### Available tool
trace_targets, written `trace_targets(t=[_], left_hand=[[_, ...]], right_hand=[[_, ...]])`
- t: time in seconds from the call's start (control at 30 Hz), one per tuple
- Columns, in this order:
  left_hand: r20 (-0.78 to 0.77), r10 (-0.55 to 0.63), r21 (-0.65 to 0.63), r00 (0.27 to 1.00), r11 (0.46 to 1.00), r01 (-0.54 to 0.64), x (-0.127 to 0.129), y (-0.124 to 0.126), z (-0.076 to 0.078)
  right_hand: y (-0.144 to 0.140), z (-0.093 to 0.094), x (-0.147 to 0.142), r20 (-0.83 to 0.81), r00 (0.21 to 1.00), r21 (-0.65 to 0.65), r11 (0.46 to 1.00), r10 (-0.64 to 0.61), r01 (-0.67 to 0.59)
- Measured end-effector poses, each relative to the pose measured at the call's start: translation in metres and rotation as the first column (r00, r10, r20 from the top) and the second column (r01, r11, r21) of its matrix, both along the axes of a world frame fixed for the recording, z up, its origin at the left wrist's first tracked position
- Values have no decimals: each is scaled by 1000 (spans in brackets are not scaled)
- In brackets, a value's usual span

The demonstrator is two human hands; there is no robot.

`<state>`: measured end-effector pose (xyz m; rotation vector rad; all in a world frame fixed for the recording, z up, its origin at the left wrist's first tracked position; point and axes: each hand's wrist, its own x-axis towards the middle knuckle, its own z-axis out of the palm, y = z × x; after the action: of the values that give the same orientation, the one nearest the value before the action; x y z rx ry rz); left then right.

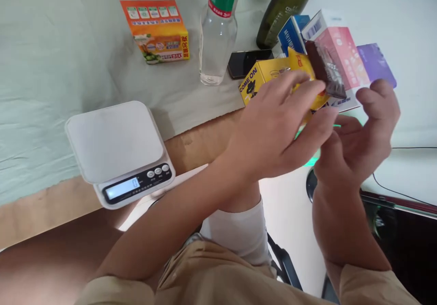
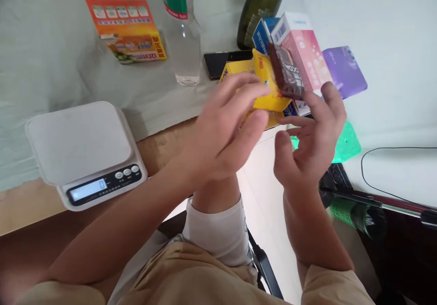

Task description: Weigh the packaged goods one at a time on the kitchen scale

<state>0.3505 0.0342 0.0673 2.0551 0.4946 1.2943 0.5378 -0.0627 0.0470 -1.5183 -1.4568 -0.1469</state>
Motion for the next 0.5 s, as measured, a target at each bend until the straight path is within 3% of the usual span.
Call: trace_targets(t=[0.07,0.13,0.27,0.4,0.5], left_hand=[[-56,44,44,997,998,-42,24,12,-8],[-66,79,61,995,995,-75,39,22,-17],[32,137,2,990,991,-137,51,33,-29],[70,163,-88,984,984,-157,42,28,-19],[44,148,-99,988,985,-143,24,13,-2]], right_hand=[[9,-1,9,193,981,34,999,7,-14],[17,2,18,316,945,73,995,-82,61],[29,15,31,488,854,127,983,-179,133],[31,29,23,360,905,32,972,-227,231],[27,38,8,58,954,49,955,-294,291]])
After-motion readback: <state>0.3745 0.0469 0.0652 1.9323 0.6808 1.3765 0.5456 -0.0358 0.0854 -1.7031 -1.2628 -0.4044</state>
